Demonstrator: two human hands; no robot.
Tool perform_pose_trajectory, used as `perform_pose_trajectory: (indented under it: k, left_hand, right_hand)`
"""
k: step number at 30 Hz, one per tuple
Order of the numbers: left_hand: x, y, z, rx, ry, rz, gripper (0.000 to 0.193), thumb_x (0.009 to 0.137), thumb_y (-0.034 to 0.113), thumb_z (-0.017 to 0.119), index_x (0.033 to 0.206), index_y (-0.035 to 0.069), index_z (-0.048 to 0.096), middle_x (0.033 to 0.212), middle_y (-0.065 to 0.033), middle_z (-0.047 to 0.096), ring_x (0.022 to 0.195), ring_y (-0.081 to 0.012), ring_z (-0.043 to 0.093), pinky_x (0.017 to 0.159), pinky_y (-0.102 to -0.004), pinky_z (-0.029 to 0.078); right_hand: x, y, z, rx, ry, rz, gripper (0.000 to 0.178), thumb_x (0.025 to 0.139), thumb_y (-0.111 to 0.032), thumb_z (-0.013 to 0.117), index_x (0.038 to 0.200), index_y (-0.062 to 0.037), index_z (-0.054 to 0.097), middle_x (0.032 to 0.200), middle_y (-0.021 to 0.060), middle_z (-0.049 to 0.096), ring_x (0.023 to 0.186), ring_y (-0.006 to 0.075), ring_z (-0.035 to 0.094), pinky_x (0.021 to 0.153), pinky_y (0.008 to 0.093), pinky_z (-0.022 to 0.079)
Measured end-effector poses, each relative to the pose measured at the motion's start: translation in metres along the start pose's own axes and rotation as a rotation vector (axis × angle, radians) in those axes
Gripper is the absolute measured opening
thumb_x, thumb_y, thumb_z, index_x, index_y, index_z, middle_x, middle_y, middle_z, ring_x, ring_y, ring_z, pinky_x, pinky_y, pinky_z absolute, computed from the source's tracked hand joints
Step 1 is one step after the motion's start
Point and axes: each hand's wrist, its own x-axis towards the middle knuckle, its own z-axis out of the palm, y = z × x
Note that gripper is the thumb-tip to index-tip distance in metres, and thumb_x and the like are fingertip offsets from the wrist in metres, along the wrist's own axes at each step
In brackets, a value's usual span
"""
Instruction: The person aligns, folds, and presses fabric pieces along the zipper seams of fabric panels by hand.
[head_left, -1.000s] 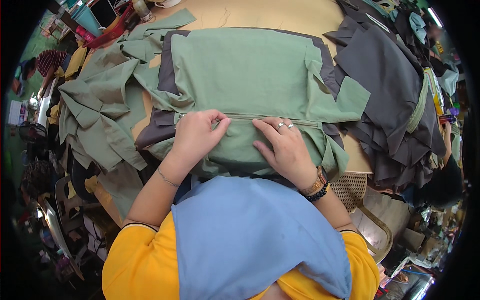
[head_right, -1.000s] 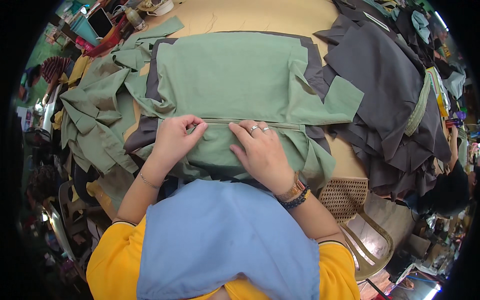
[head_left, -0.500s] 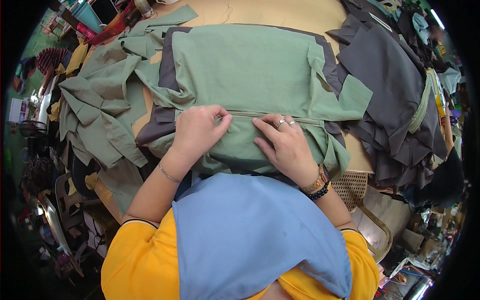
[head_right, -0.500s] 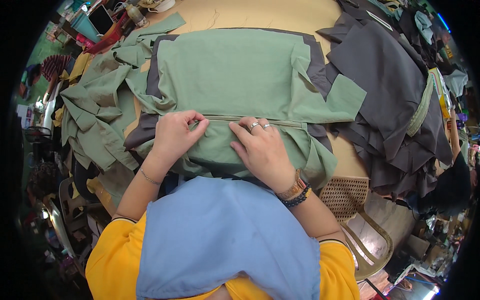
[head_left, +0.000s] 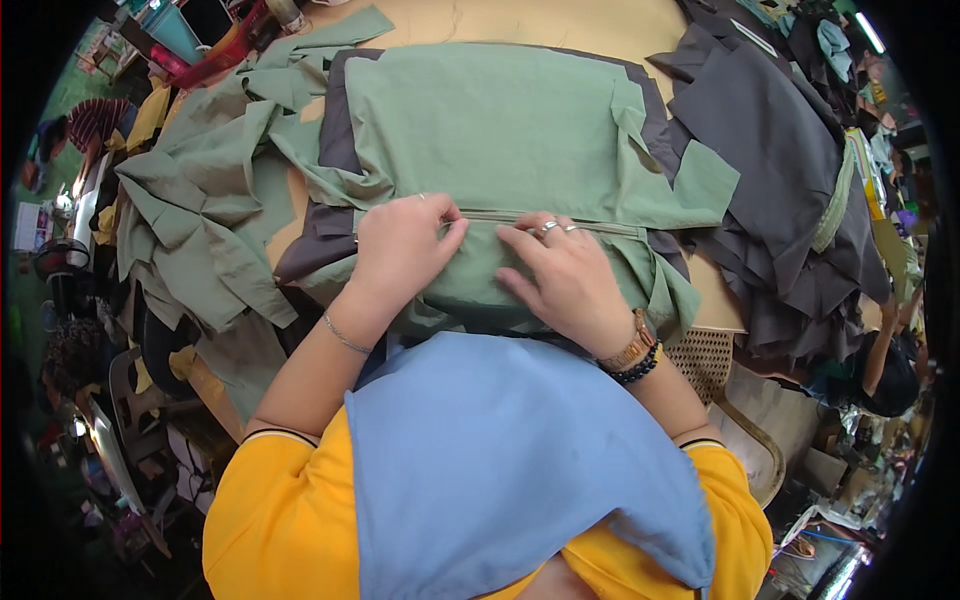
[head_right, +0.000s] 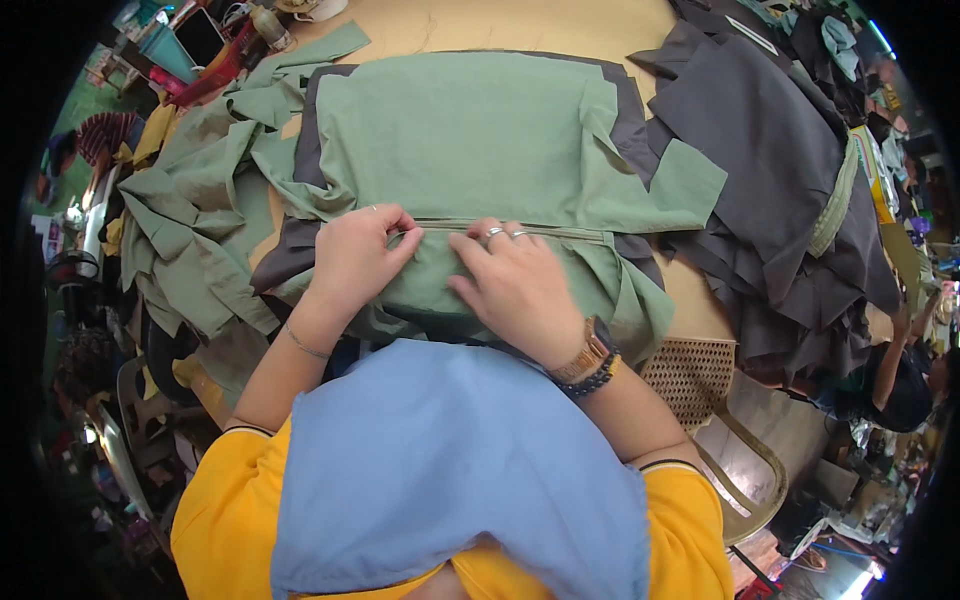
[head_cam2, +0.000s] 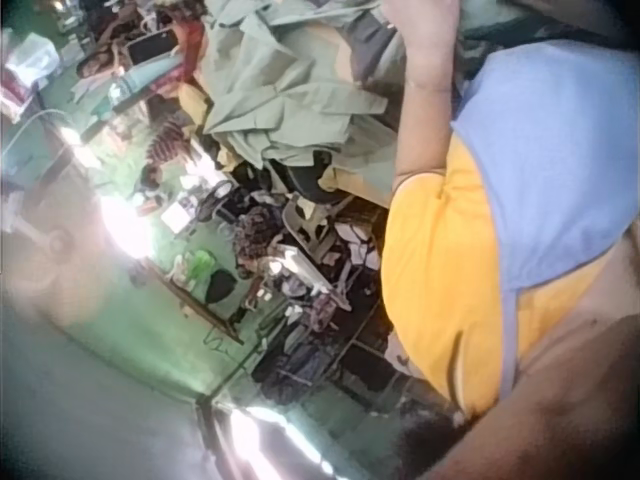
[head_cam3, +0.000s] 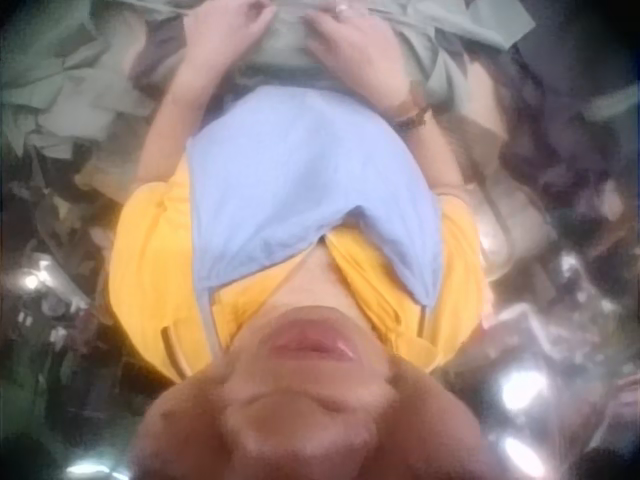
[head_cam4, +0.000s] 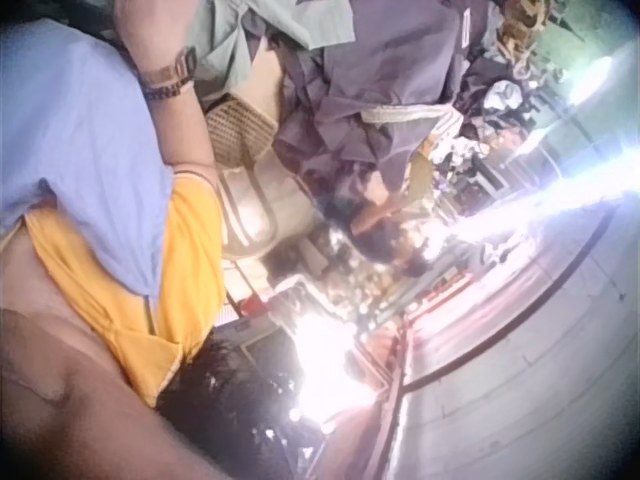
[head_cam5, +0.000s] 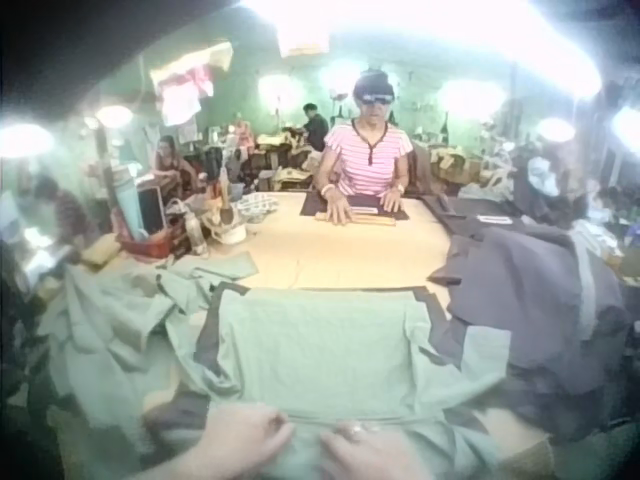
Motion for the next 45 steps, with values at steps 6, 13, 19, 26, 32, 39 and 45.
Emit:
perform_pose_trajectory:
  k: [6, 13, 19, 26, 32, 39, 45]
  left_hand:
    - [-0.012, -0.01, 0.006, 0.089, 0.115, 0.153, 0.011, 0.094, 0.022, 0.078, 0.092, 0.012, 0.077, 0.091, -0.0068, 0.076, 0.077, -0.0305, 0.072, 0.068, -0.0427, 0.055]
    - [-0.032, -0.022, -0.011, -0.112, 0.151, 0.038, 0.013, 0.095, 0.02, 0.08, 0.098, 0.007, 0.079, 0.093, -0.0083, 0.077, 0.066, -0.028, 0.067, 0.066, -0.0394, 0.053]
    - [-0.028, -0.032, -0.011, -0.178, 0.151, -0.046, 0.018, 0.095, 0.022, 0.081, 0.099, 0.004, 0.082, 0.087, -0.0119, 0.078, 0.065, -0.0247, 0.069, 0.066, -0.0363, 0.054]
    - [-0.024, -0.037, -0.009, -0.183, 0.093, -0.14, 0.021, 0.091, 0.03, 0.081, 0.094, 0.009, 0.081, 0.069, -0.0104, 0.071, 0.06, -0.0278, 0.068, 0.062, -0.0402, 0.054]
    - [-0.021, -0.036, -0.013, -0.184, 0.005, -0.213, 0.025, 0.092, 0.027, 0.082, 0.097, 0.003, 0.08, 0.081, -0.0079, 0.078, 0.062, -0.0156, 0.065, 0.064, -0.0316, 0.051]
    - [-0.022, -0.04, -0.014, -0.321, 0.01, -0.245, 0.021, 0.092, 0.021, 0.082, 0.097, 0.001, 0.078, 0.073, 0.0017, 0.066, 0.06, -0.0043, 0.047, 0.057, -0.0254, 0.041]
    - [-0.02, -0.04, -0.015, -0.248, -0.006, -0.232, 0.021, 0.091, 0.022, 0.081, 0.096, 0.001, 0.078, 0.073, -0.0016, 0.069, 0.057, -0.0066, 0.05, 0.057, -0.027, 0.043]
  right_hand:
    - [0.01, -0.008, 0.026, -0.112, -0.002, -0.102, 0.06, 0.096, -0.04, 0.078, 0.142, -0.0053, 0.065, 0.134, 0.0094, 0.064, 0.12, 0.0301, 0.061, 0.096, 0.0435, 0.051]
    - [0.007, -0.008, 0.029, -0.128, 0.007, -0.088, 0.063, 0.094, -0.04, 0.079, 0.143, -0.0043, 0.065, 0.137, 0.0101, 0.064, 0.122, 0.0301, 0.06, 0.097, 0.043, 0.05]
    - [0.009, -0.012, 0.028, -0.141, 0.009, -0.088, 0.062, 0.094, -0.04, 0.079, 0.143, -0.0038, 0.065, 0.136, 0.0093, 0.064, 0.121, 0.0296, 0.06, 0.096, 0.0425, 0.05]
    - [0.009, -0.013, 0.027, -0.114, -0.001, -0.077, 0.062, 0.095, -0.04, 0.079, 0.143, -0.0038, 0.065, 0.135, 0.009, 0.064, 0.122, 0.0289, 0.06, 0.096, 0.0413, 0.05]
    - [0.011, -0.012, 0.027, -0.114, 0.011, -0.078, 0.061, 0.094, -0.039, 0.08, 0.141, -0.0043, 0.065, 0.134, 0.008, 0.064, 0.121, 0.0277, 0.06, 0.094, 0.0408, 0.049]
    - [0.013, -0.012, 0.024, -0.099, -0.025, -0.057, 0.061, 0.094, -0.039, 0.08, 0.142, -0.0038, 0.065, 0.135, 0.0082, 0.064, 0.121, 0.0287, 0.06, 0.097, 0.0411, 0.05]
    - [0.014, -0.012, 0.024, -0.099, -0.03, -0.05, 0.06, 0.094, -0.039, 0.08, 0.141, -0.0039, 0.065, 0.135, 0.0079, 0.064, 0.121, 0.0285, 0.06, 0.097, 0.0408, 0.05]
